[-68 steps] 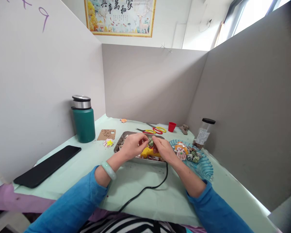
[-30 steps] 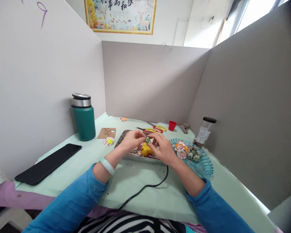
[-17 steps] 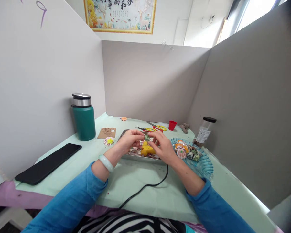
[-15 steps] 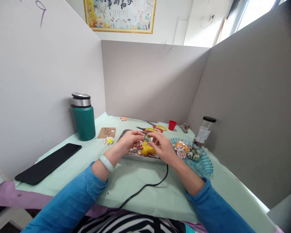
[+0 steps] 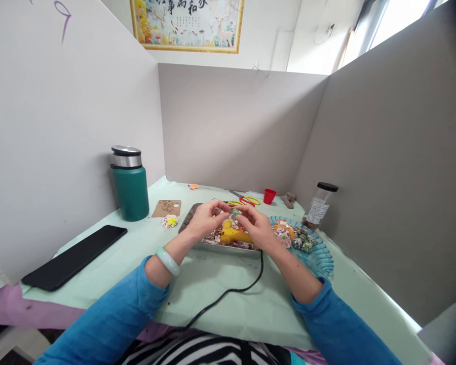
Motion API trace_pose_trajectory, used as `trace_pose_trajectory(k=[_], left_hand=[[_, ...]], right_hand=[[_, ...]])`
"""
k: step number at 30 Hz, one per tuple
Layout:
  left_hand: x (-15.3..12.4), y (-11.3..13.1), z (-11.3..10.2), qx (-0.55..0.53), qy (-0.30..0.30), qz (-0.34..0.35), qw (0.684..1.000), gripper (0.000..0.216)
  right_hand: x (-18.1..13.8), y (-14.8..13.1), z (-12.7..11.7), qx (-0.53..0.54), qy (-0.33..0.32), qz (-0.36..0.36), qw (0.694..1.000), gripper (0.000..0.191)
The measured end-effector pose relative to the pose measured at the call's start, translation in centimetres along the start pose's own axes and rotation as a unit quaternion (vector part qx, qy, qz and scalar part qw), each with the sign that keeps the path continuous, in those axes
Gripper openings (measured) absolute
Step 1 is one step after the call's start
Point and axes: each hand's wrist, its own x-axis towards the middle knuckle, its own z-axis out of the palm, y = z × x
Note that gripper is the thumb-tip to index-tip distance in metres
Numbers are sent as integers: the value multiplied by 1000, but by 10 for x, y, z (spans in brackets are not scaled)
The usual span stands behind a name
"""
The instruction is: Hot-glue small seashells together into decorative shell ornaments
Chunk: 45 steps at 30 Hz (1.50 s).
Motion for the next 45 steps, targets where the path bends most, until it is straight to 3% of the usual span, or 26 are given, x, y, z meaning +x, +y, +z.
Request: trace_pose_trajectory(k=[4,7,15,45], left_hand=[[-3,5,3,101,37,105,989,15],[-4,6,3,131,49,141,980,14],[-4,3,4,159,50,181,969,9],[-6,0,5,204,55,262,942,10]], right_hand=[[1,-3,-1,54,-7,43,998,35],[1,-5,-2,84,-27,61,994,35],[2,-2,-2,153,-35,90,984,34],[3,1,-6,178,-53,111,976,28]])
